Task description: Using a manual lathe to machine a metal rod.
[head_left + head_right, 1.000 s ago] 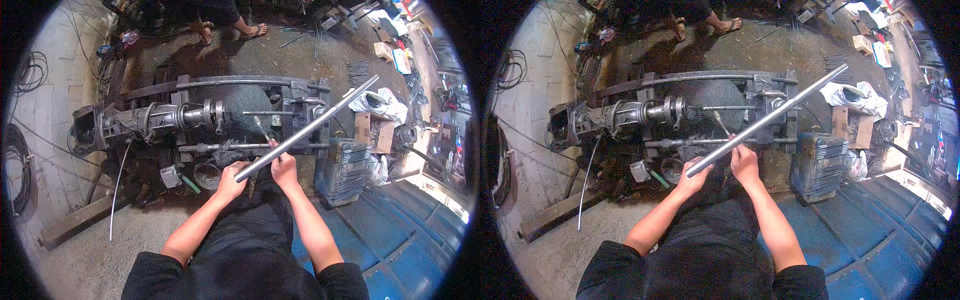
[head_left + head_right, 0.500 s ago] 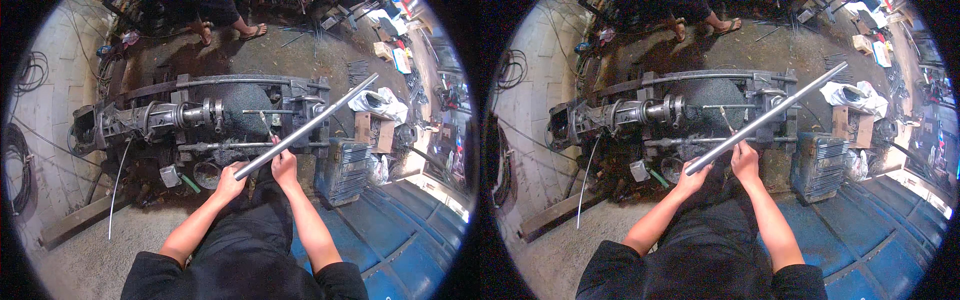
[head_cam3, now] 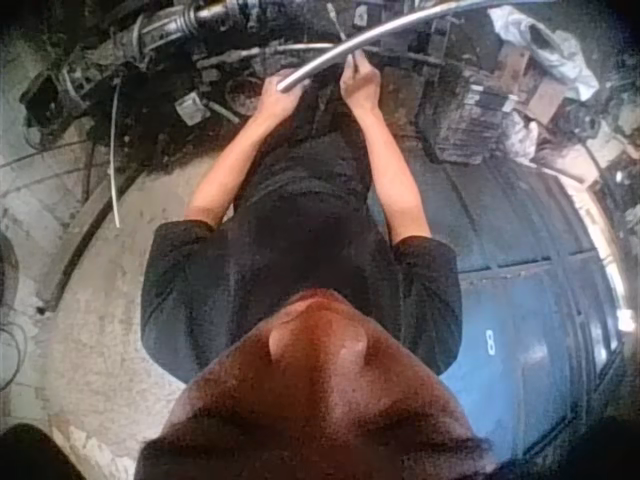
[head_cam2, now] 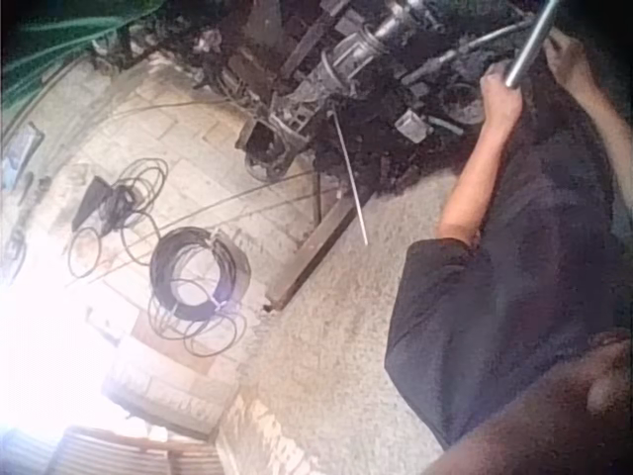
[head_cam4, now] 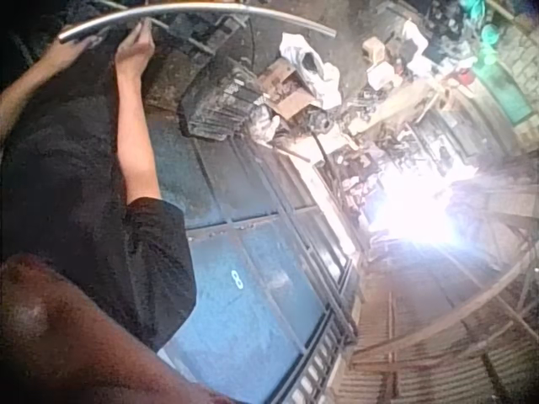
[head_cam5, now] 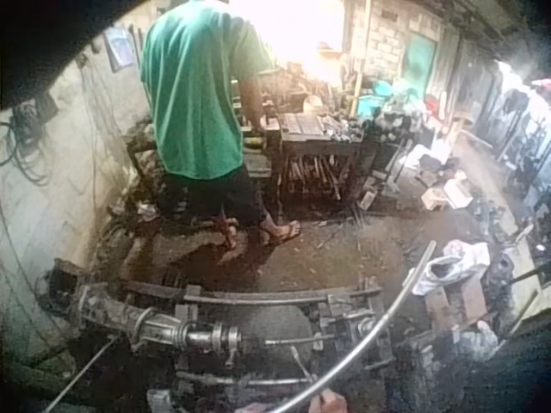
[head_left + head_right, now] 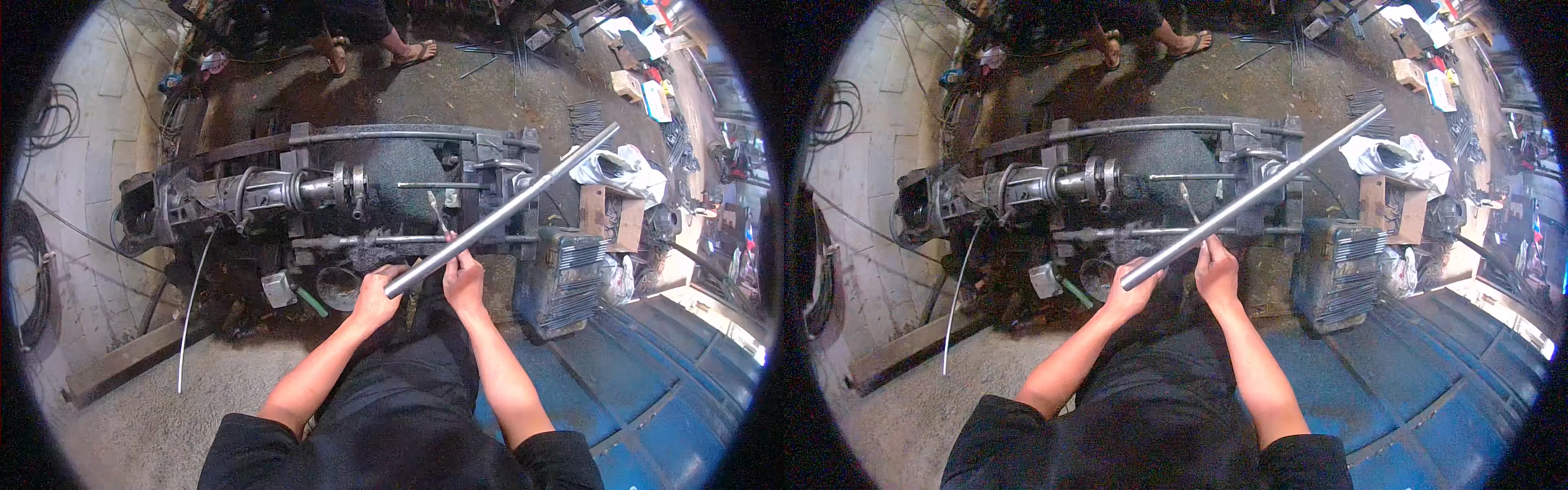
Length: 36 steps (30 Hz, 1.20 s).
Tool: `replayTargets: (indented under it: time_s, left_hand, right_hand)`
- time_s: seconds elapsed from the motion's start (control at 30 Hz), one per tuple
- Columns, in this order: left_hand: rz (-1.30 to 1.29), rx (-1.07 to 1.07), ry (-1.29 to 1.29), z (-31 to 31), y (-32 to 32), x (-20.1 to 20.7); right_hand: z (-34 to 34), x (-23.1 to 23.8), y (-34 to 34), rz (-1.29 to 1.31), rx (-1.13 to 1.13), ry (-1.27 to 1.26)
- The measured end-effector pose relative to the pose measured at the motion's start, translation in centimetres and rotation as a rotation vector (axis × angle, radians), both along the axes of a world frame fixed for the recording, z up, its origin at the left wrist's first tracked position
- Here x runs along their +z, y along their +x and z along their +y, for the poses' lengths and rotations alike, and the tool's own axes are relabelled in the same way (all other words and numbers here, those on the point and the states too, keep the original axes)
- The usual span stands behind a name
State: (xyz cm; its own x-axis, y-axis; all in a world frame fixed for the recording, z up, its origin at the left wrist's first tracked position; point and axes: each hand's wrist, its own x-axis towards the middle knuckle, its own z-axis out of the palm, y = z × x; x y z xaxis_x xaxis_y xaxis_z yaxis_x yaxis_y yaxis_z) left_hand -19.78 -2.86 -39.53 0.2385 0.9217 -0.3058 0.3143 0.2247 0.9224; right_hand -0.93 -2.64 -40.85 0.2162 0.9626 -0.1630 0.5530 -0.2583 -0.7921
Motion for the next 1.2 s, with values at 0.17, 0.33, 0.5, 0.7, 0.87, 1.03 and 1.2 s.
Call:
replayTargets:
  time_s: [0.17, 0.33, 0.5, 0.7, 0.87, 1.03, 1.2]
  left_hand:
    - [0.003, -0.019, 0.032, 0.3, 0.2, -0.3]
    - [0.011, -0.031, 0.014, 0.5, 0.3, -0.1]
    - [0.035, -0.056, 0.091, 0.5, 0.5, -0.6]
    - [0.099, -0.026, -0.095, -0.3, -0.4, 0.0]
    - [0.219, 0.124, -0.109, -3.1, -2.8, -0.3]
    - [0.214, 0.138, -0.260, -2.6, -2.3, -0.9]
    - [0.061, -0.005, -0.272, -2.8, 4.3, -2.8]
  right_hand:
    - [1.5, 0.5, -0.4, 0.016, -0.008, 0.022]
    - [1.2, 1.7, -1.0, -0.037, -0.003, -0.072]
    - [1.6, 1.7, -0.8, 0.024, -0.010, -0.069]
    - [0.1, 2.5, -1.5, -0.032, -0.010, -0.223]
    - [-5.0, 0.9, -1.0, 0.065, 0.057, 0.000]
    - [-7.9, 0.3, -0.7, 0.133, -0.028, -0.109]
    - [-12.7, -0.2, 1.9, 0.082, -0.182, -0.201]
